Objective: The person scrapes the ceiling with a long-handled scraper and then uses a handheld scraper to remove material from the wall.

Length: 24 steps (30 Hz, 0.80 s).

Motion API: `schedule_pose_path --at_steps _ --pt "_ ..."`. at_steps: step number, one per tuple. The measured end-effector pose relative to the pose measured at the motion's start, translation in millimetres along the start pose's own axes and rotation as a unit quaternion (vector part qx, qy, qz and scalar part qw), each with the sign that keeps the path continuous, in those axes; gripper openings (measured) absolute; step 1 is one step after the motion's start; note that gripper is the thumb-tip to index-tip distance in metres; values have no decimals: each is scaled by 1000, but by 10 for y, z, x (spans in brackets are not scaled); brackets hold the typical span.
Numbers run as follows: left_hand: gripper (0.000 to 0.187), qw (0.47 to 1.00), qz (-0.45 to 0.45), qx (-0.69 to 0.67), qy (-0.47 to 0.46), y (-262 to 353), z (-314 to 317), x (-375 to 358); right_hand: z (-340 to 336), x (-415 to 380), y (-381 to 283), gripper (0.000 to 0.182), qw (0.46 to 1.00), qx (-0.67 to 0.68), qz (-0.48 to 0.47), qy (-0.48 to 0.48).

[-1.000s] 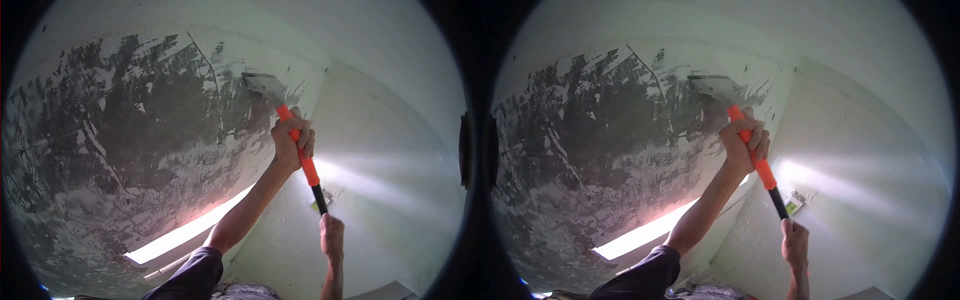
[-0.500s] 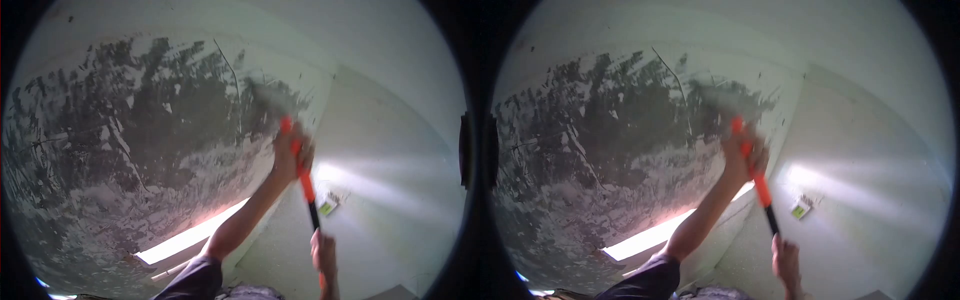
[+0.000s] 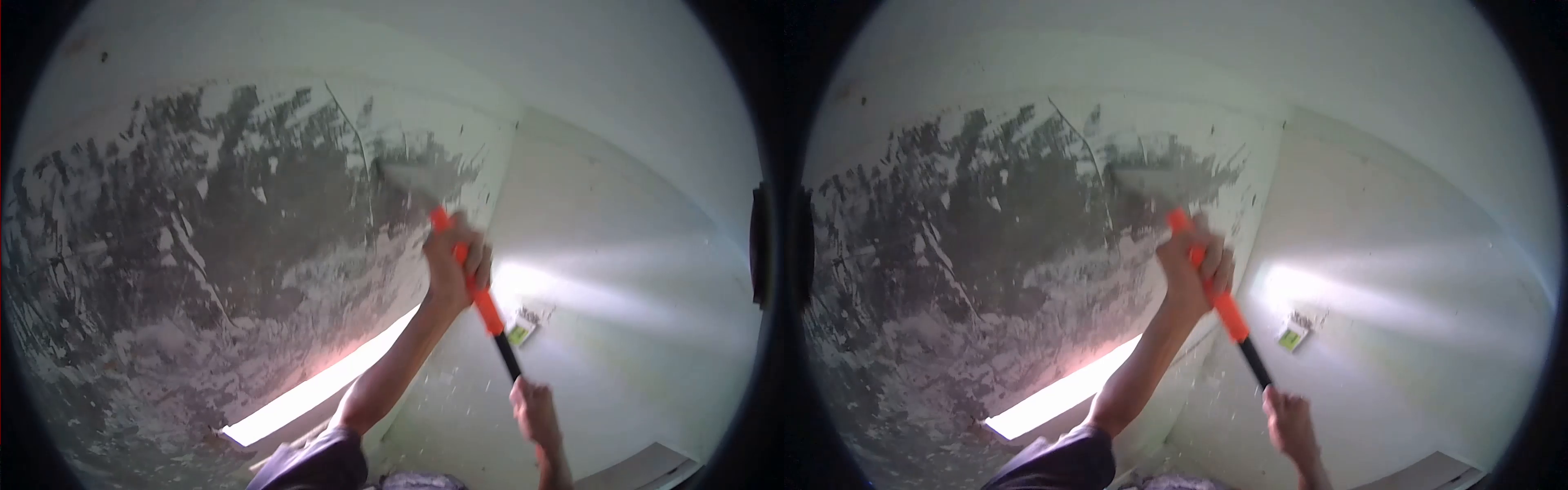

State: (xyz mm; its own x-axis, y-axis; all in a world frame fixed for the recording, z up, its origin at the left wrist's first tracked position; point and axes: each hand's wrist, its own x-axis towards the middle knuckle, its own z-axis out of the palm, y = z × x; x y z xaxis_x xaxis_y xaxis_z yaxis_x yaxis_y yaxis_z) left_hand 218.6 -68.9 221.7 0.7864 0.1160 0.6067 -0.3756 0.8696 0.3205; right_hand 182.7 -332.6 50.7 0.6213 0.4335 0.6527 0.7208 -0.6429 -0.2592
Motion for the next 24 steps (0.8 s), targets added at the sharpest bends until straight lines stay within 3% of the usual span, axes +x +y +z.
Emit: schedule_pose_path --at_steps 2,5,6,7,8,10,12,13,14,16,17,18,20,21,24 --pt "10 998 -7 45 -33 72 -91 117 -35 218 -452 57 947 188 228 -129" --pt "21 994 17 107 10 169 222 541 -250 677 -758 57 911 233 324 -103" --pt "21 994 27 107 8 167 207 468 -394 744 -781 57 907 238 329 -112" --pt "21 998 21 51 13 92 144 284 -297 546 -602 55 956 183 208 -99" --pt "20 1000 11 -6 18 1 56 99 -98 256 -247 55 999 38 -6 -37" --pt "21 999 -14 30 21 -12 -42 134 -224 208 -448 54 936 190 266 -133" --pt "16 1000 27 3 -9 -41 2 413 -210 524 -372 56 951 198 219 -92" --pt "20 999 28 47 0 61 193 576 -393 813 -614 56 937 196 276 -87" --pt "20 999 26 43 4 23 165 522 -418 903 -646 51 935 224 267 -72" --pt "16 1000 5 6 29 -2 127 411 -300 620 -454 50 963 155 194 -106" --pt "17 1000 1 -1 20 22 118 222 -137 343 -210 45 999 4 -14 -52" --pt "15 1000 -5 9 -7 10 29 133 -261 320 -350 42 957 150 186 -162" --pt "15 1000 4 -2 -7 -30 -29 327 -139 400 -247 48 984 132 95 -79" --pt "15 1000 -2 19 4 -8 69 498 -317 679 -435 54 932 185 289 -119" --pt "17 999 10 36 37 21 286 519 -574 805 -609 57 914 211 326 -115"
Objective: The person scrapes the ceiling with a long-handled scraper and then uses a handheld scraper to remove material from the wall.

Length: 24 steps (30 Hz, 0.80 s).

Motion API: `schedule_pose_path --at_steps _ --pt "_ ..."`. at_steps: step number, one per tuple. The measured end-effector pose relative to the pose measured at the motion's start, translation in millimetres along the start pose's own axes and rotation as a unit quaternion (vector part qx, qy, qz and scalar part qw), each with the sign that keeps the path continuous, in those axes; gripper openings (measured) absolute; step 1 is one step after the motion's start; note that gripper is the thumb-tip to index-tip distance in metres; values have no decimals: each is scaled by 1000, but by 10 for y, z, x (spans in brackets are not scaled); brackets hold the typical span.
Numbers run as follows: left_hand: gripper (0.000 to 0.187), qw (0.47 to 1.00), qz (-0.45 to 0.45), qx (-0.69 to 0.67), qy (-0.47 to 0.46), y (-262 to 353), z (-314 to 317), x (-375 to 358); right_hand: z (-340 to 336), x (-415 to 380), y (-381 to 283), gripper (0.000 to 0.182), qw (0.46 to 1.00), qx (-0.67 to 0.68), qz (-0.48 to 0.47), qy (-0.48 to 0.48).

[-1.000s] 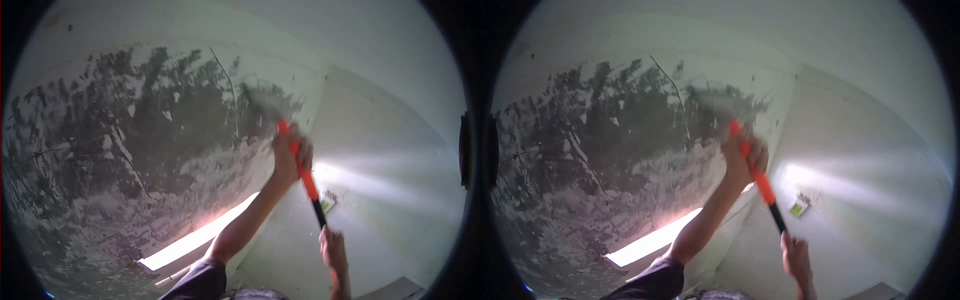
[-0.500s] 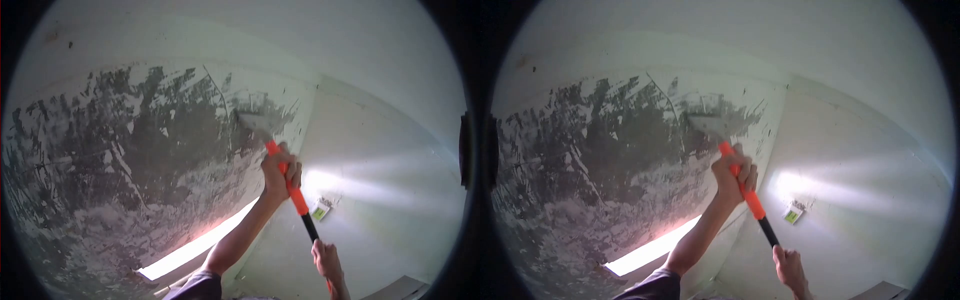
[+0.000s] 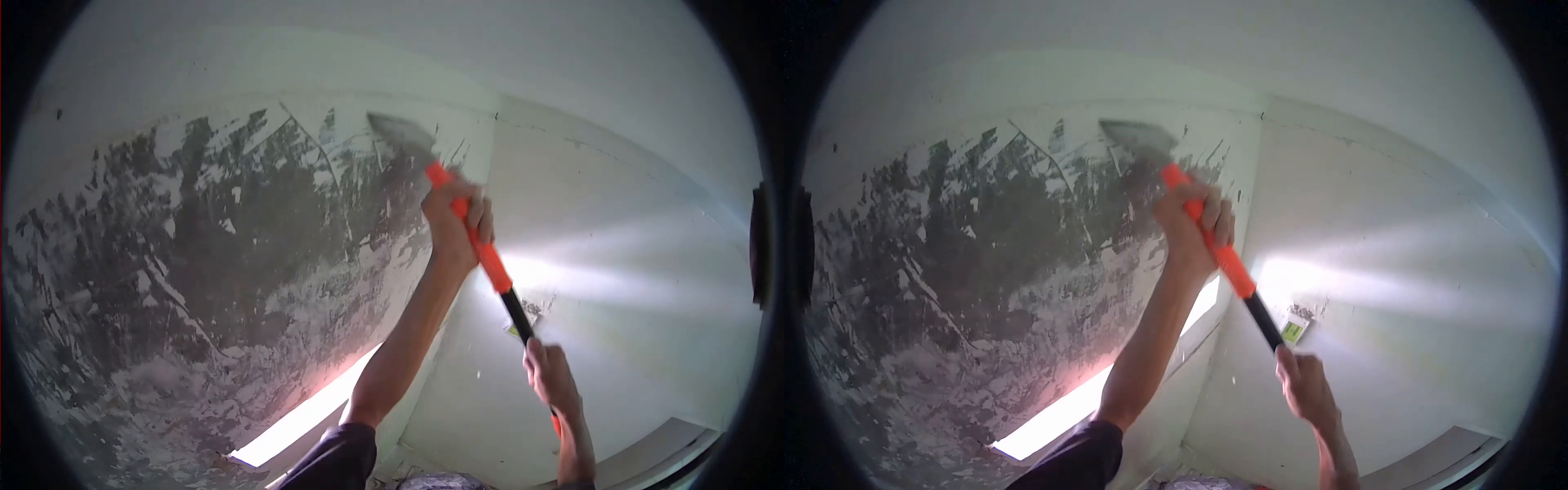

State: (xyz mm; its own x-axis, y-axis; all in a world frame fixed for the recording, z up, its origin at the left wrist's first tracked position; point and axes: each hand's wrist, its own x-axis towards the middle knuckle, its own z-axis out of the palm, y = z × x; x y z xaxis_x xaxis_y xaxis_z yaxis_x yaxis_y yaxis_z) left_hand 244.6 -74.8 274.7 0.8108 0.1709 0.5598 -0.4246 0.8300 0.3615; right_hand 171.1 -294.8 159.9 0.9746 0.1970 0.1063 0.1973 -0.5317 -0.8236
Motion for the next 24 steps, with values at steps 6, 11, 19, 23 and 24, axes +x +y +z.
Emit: schedule_pose_path --at_steps 6,11,19,23,24 --pt "15 998 -16 -39 -39 -173 -250 -34 57 147 510 59 963 -156 -214 51" --pt "12 997 -12 -68 21 -241 -148 -173 -221 -104 111 56 999 -34 38 -5" --pt "16 999 -3 -48 19 -345 -176 -46 -248 140 390 59 997 -73 4 3" --pt "14 1000 -29 -2 -4 -376 -327 157 -29 178 345 59 999 -5 37 -9" --pt "14 999 -39 1 14 -380 -270 259 -12 307 342 60 999 12 43 7"
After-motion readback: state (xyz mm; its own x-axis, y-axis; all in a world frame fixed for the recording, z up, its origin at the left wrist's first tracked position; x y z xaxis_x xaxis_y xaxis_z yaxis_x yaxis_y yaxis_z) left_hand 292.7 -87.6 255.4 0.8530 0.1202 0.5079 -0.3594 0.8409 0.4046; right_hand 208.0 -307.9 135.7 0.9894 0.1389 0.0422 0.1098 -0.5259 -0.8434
